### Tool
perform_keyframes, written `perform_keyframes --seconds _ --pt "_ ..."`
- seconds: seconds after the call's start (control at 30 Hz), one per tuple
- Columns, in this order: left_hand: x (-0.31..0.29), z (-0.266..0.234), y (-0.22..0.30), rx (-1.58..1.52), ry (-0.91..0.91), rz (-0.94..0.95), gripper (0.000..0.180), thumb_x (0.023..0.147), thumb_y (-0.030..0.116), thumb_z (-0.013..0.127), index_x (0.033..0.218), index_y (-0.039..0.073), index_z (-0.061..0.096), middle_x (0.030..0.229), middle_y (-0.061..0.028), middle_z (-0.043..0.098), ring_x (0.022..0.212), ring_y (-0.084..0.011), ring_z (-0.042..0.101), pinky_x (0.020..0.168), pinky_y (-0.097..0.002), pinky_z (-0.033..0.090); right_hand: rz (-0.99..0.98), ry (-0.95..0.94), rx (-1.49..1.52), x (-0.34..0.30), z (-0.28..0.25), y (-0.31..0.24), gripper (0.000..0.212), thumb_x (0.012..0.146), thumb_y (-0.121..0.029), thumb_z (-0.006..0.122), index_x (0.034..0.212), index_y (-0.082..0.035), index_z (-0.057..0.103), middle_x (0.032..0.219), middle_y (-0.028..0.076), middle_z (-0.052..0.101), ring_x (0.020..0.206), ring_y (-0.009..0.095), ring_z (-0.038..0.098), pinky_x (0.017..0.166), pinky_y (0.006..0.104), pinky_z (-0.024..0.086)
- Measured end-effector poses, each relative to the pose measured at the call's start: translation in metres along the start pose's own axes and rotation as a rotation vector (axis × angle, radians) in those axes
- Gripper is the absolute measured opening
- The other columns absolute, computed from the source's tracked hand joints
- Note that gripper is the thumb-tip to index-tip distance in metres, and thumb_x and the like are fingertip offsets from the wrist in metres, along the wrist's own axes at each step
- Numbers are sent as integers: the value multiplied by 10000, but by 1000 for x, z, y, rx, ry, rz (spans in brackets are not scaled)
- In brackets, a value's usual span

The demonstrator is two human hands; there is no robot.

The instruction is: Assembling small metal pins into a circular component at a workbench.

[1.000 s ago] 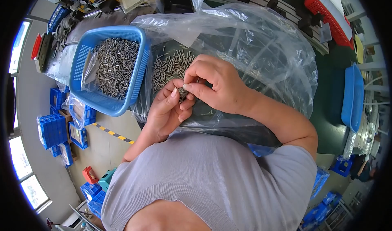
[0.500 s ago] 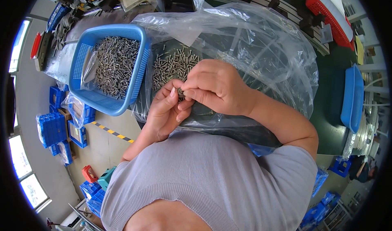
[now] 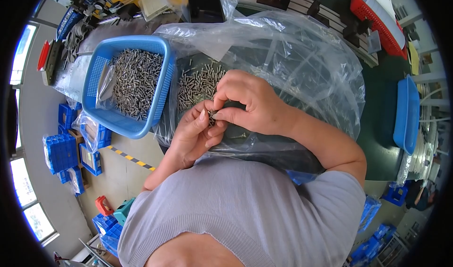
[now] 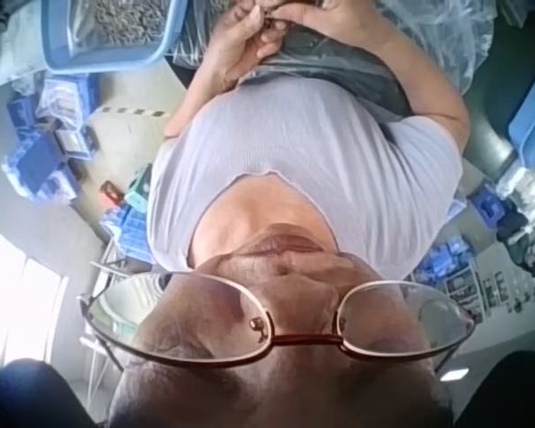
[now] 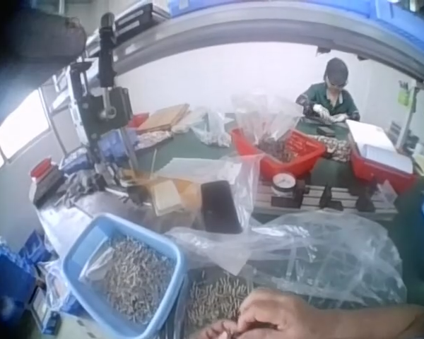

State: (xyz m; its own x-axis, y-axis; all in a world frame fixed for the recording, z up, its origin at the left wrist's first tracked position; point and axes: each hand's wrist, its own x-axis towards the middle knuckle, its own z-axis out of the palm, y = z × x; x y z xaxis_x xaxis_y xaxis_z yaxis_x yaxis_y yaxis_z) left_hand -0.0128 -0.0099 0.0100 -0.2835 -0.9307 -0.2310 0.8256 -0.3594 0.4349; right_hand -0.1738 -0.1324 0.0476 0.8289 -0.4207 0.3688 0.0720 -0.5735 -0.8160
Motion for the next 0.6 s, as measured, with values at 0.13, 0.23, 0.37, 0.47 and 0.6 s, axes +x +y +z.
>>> perform_keyframes --seconds 0.13,0.23,0.37,0.47,0.6 --pt "-1 1 -3 -70 30 71 229 936 262 570 1057 72 530 931 -64 570 691 -106 451 557 -235 377 -62 -1 -29 1 1 -3 119 755 -39 714 844 -42 635 833 57 573 768 213 569 669 298 459" --pt "1 1 -1 -41 -5 75 218 943 257 556 1052 71 525 959 -76 570 710 -108 449 562 -238 386 -28 76 -60 4 -5 2 98 762 -18 700 840 -37 644 830 62 580 751 200 574 654 295 461" --pt "1 0 0 -46 -9 67 213 947 253 549 1055 71 523 964 -88 570 715 -109 448 568 -238 390 283 181 -270 1 -15 17 104 778 -6 661 874 -33 632 816 64 588 752 213 587 654 292 464" --pt "1 -1 0 -49 -10 57 212 948 254 548 1057 74 522 968 -86 567 718 -109 448 570 -237 390 184 47 -515 -1 -20 20 110 756 -30 667 856 -37 621 816 79 585 757 261 587 662 336 471" --pt "2 -2 0 -49 -33 58 216 952 264 540 1063 80 521 971 -86 556 717 -107 440 570 -234 388 147 34 -518 0 -18 21 122 740 -58 672 845 -39 613 814 93 579 770 297 578 676 374 470"
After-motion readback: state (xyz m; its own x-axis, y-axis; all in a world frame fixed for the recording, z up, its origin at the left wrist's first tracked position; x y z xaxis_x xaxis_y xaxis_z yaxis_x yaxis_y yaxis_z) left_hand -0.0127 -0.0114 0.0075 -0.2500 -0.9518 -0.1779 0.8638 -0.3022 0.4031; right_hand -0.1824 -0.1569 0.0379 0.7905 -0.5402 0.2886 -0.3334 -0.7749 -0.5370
